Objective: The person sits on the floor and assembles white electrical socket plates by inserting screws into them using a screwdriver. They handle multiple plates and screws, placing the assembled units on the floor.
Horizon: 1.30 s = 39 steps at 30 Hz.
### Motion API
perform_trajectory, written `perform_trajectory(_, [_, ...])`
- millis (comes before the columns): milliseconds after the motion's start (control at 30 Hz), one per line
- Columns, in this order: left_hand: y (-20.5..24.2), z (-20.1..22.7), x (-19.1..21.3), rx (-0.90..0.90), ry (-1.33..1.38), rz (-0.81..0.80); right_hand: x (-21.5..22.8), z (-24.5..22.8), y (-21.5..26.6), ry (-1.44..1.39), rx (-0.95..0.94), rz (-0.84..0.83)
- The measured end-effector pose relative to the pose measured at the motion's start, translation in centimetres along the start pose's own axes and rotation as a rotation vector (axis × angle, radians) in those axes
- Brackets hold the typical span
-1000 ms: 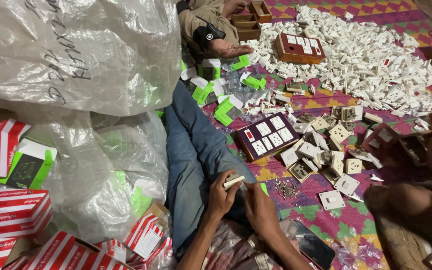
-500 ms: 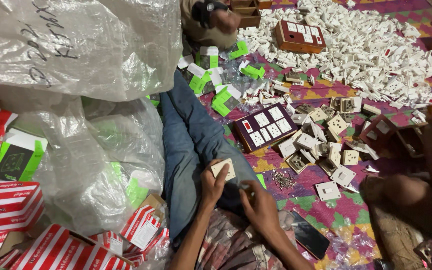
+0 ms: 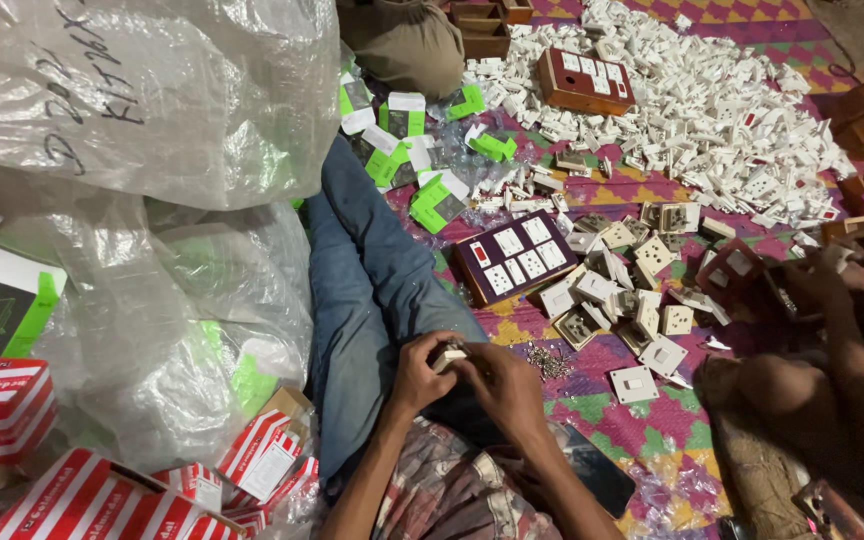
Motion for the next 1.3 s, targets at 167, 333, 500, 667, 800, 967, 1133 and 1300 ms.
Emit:
perform_trajectory(167, [0.4,-0.7,-0.4,0.054,0.147,-0.023,0.3,4.1,0.8,-0.145,-0.267,0.088])
perform_trajectory(333, [0.6,-3.6,-1.0,0.184,0.339,-0.002,-1.4,7.8,0.7,-0.587,-0.34,0.072])
perform_trajectory(500, [0.8,-4.6,-1.2,0.143,0.172,0.053,-3.2,8.9,1.5,-0.575,-0.208,-0.026])
perform_trajectory(667, [0.9,-4.0,-0.5,0.227,0.135,0.075,-3.7,8.8,1.2,-0.466,-0.294,-0.08])
perform_trajectory(800, [0.1,-2.5,0.3,0.19,0.15,0.087,-2.9,7.1,0.6,-0.394,-0.311,-0.124])
perform_trajectory(967, [-0.3,-1.6,0.6,0.194,0.086,0.087,-1.6,4.6,0.1,-0.311,-0.243,-0.146])
perform_trajectory(1133, [-0.4,-1.1,0.6,0.153,0.019,0.098,-1.1,3.5,-0.7,-0.131,-0.23,-0.138])
perform_trajectory(1300, [-0.4,-0.4,0.8,0.089,-0.069,0.126,-0.6,2.3,-1.7,-0.009,-0.179,-0.179])
Point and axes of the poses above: each hand's wrist, its own y-axis away from the middle knuckle, its own x-axis out of the back of the hand, z = x × y, the point moved 7 cm from there along -y, towards the middle knuckle, and after that the axes turned 12 degrees about -y, right-handed, at the moved point
